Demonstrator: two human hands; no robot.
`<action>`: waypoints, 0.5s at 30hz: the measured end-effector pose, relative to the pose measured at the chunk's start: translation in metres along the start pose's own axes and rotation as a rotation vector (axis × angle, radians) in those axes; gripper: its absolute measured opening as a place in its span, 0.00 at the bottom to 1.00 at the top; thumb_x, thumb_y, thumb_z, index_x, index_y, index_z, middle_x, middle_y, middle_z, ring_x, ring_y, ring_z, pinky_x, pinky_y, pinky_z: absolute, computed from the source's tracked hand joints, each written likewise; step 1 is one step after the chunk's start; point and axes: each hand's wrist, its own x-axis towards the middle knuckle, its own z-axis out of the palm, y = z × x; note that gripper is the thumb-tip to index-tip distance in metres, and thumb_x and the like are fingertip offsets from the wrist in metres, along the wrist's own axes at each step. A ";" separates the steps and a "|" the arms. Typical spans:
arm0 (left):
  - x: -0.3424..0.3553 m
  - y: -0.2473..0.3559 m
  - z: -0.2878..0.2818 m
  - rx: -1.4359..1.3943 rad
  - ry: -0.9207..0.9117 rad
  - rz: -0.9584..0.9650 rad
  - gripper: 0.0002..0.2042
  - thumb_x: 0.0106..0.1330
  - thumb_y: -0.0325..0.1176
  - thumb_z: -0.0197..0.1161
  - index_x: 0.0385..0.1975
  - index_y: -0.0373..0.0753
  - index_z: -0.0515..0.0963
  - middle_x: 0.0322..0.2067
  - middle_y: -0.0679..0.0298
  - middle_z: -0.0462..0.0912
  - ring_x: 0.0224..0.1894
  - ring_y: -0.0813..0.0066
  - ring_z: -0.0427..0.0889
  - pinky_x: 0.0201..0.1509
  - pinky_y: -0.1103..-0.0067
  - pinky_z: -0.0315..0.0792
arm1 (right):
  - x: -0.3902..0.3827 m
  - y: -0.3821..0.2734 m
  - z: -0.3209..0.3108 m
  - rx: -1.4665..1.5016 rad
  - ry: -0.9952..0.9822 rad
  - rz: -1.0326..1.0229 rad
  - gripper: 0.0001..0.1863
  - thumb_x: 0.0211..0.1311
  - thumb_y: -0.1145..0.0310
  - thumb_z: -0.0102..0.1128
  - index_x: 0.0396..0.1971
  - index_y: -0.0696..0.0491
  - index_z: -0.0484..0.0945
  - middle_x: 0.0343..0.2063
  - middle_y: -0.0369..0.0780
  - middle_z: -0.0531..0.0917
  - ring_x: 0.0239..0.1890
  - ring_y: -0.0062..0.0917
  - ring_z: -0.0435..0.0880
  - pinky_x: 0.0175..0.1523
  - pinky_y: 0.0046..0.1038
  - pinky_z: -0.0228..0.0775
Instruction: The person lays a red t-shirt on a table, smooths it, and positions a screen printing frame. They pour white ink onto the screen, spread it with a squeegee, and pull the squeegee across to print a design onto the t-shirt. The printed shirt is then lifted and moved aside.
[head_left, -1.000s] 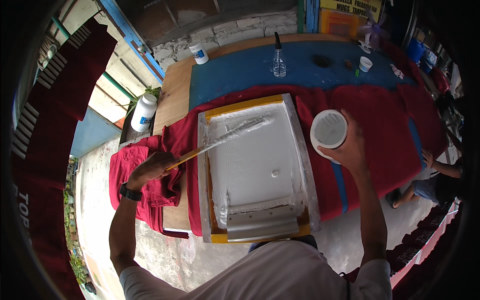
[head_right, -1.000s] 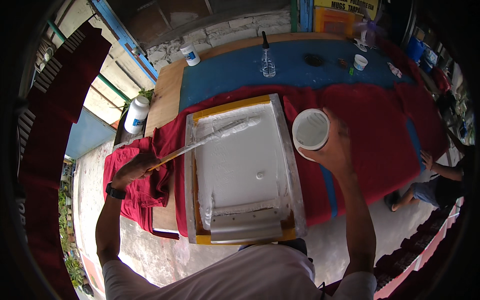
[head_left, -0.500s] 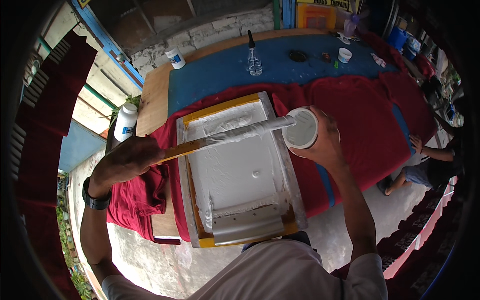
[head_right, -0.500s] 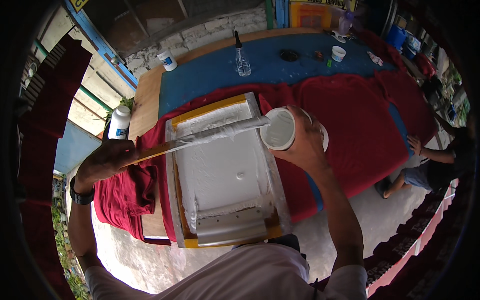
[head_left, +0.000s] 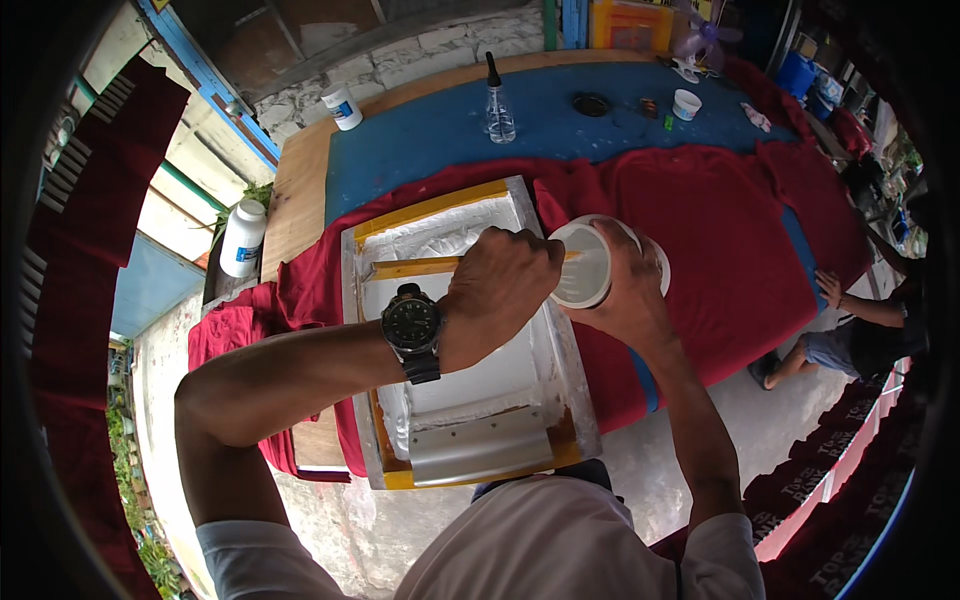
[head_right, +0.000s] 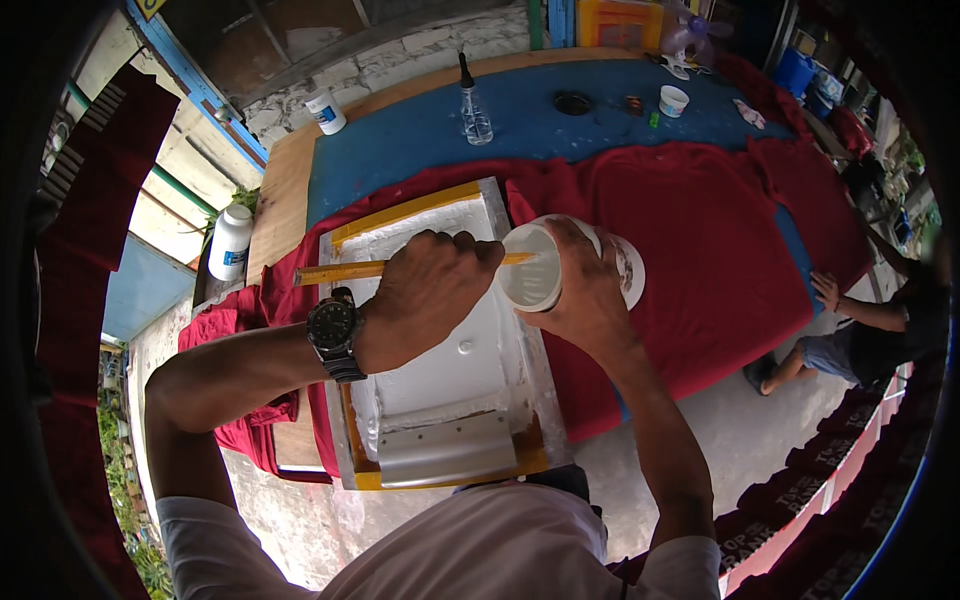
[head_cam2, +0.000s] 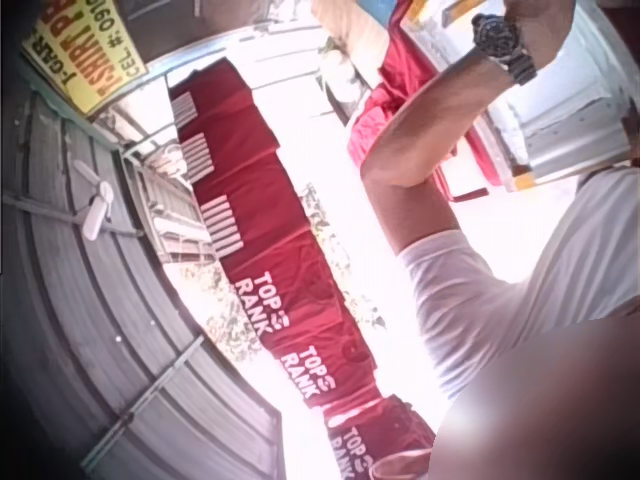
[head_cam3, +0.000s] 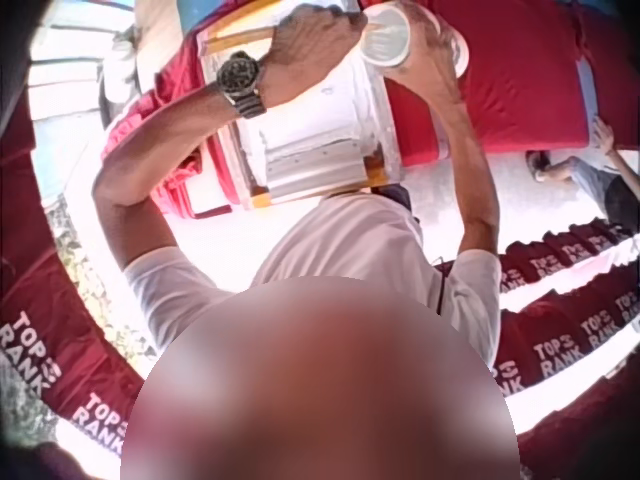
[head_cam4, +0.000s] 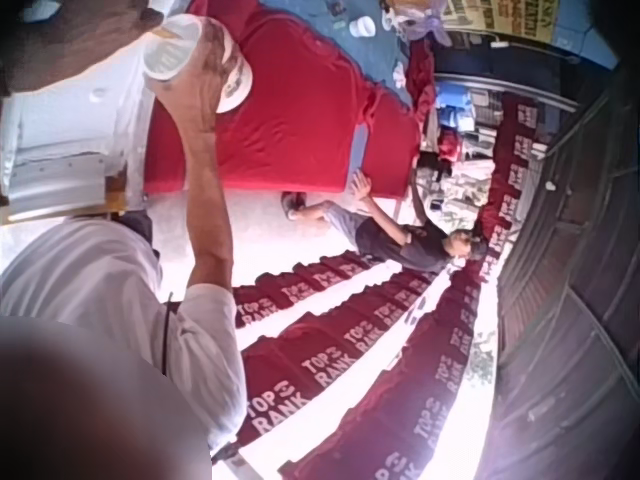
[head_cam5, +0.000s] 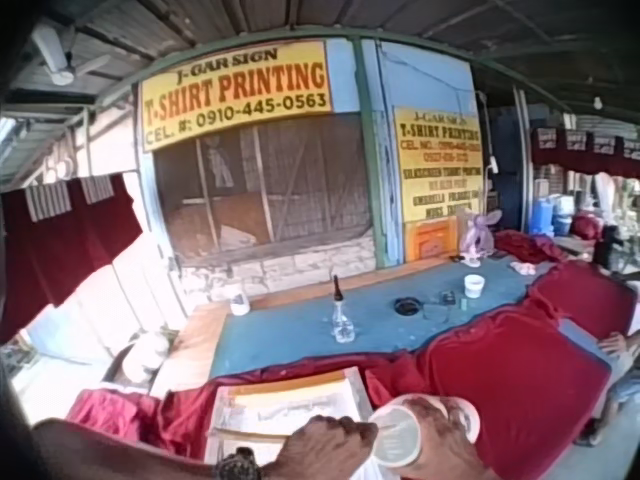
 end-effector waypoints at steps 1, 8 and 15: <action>0.007 0.007 0.005 0.016 -0.016 0.022 0.07 0.62 0.29 0.70 0.39 0.39 0.82 0.26 0.62 0.84 0.31 0.68 0.89 0.31 0.73 0.78 | -0.001 -0.001 0.000 0.007 0.004 0.001 0.62 0.37 0.56 0.94 0.74 0.52 0.65 0.68 0.47 0.80 0.69 0.48 0.80 0.75 0.62 0.64; 0.017 0.007 0.018 0.035 -0.116 0.123 0.08 0.62 0.25 0.70 0.39 0.33 0.82 0.31 0.56 0.87 0.35 0.63 0.91 0.33 0.71 0.84 | -0.007 -0.001 -0.002 0.039 -0.024 0.002 0.58 0.40 0.57 0.92 0.73 0.55 0.67 0.66 0.50 0.81 0.72 0.43 0.80 0.82 0.61 0.55; 0.029 -0.013 -0.008 -0.407 -0.320 0.163 0.05 0.66 0.22 0.64 0.38 0.28 0.83 0.32 0.44 0.89 0.36 0.50 0.93 0.40 0.62 0.87 | -0.010 0.006 -0.001 0.038 0.011 -0.045 0.62 0.37 0.54 0.94 0.74 0.53 0.66 0.67 0.48 0.81 0.69 0.44 0.81 0.79 0.64 0.59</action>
